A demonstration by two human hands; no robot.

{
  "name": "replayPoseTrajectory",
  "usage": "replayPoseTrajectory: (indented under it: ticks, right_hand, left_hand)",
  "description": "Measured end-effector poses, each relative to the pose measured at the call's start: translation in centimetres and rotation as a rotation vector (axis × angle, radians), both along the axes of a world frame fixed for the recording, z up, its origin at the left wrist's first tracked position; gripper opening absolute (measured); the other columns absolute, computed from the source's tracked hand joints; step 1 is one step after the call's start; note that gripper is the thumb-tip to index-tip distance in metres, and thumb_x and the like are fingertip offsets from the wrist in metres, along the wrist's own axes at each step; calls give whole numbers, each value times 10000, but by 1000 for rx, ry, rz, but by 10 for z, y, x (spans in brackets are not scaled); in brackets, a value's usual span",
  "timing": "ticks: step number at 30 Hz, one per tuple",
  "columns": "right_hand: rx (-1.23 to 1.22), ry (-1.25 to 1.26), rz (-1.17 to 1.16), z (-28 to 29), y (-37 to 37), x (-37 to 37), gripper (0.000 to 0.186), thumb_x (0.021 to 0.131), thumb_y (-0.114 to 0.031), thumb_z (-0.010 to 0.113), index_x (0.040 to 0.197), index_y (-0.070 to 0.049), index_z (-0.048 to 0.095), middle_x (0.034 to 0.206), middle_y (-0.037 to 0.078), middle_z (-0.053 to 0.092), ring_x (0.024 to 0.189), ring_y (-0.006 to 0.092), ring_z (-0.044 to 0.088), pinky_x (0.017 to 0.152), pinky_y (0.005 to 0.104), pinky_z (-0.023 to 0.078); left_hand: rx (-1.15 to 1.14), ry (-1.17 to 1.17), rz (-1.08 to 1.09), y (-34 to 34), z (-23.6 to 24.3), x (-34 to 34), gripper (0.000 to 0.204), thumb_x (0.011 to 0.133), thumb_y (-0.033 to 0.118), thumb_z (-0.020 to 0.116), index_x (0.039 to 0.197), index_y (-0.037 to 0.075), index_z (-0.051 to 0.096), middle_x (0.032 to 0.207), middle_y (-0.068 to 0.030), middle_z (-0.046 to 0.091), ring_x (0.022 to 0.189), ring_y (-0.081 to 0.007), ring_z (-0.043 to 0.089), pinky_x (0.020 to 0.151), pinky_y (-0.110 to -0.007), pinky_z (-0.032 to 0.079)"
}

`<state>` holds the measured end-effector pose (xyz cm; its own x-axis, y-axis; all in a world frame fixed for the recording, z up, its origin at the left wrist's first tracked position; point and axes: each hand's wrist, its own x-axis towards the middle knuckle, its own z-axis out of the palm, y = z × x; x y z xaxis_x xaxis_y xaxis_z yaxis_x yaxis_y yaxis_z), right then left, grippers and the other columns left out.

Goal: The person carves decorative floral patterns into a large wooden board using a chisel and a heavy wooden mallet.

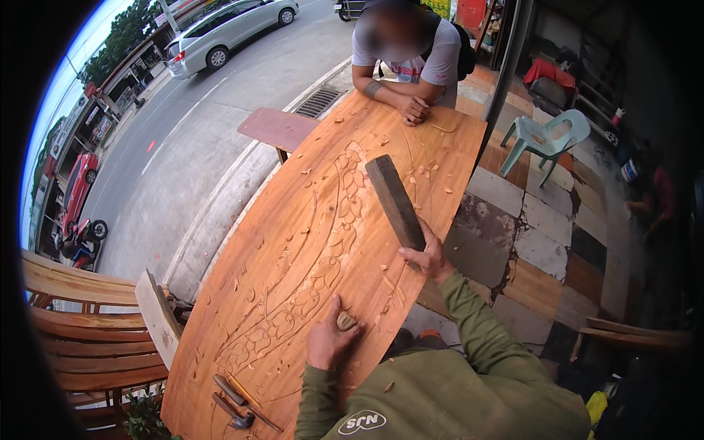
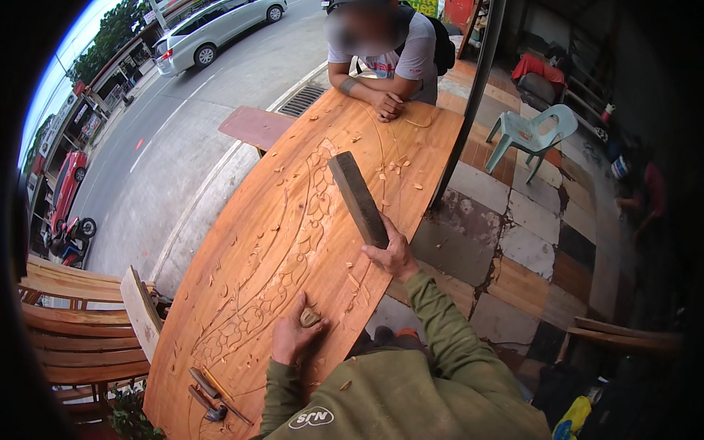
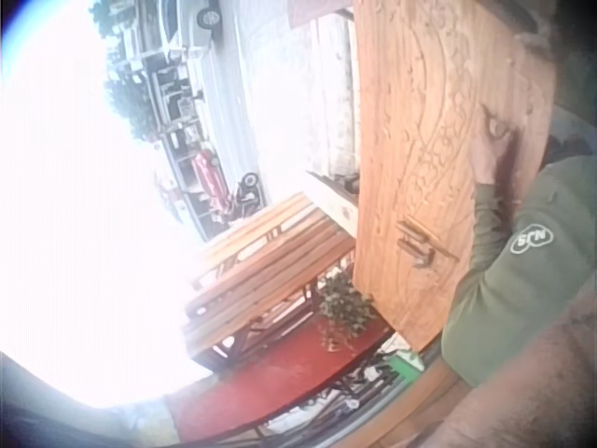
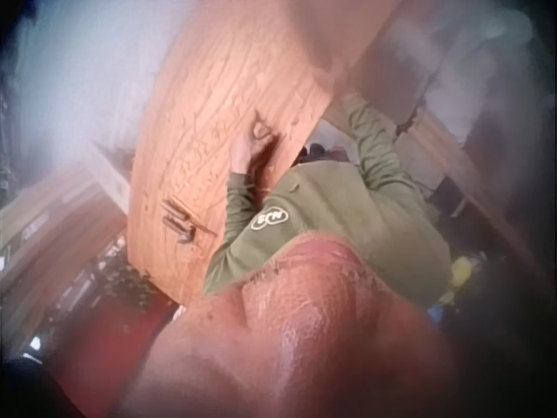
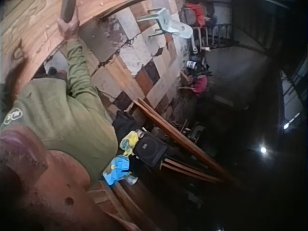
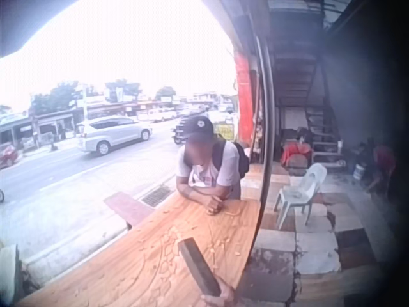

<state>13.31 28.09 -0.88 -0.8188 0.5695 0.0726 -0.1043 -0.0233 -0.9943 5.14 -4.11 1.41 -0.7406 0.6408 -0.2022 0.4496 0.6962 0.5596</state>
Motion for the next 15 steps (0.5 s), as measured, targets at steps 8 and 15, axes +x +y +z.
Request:
replayPoseTrajectory:
  ticks: [8, 15]
  right_hand:
    - [-13, 8, 8, 5, 0, 0, 894, 863, -221, 780, 1640, -1, 397, 1040, 63, 673, 799, 129, 663, 695, 298, 585]
    - [-28, -8, 4, 12, -4, -2, 890, 859, -221, 780, 1634, 9, 407, 1074, 70, 685, 802, 139, 668, 706, 306, 582]
  left_hand:
    - [-83, -73, -13, 5, 19, -3, 1048, 819, 568, 860, 1633, 44, 458, 1002, -273, 774, 912, -414, 783, 802, -445, 606]
    - [-27, -37, -54, -3, 3, -7, 1098, 830, 680, 794, 1665, 77, 416, 836, -295, 745, 780, -437, 763, 693, -508, 596]
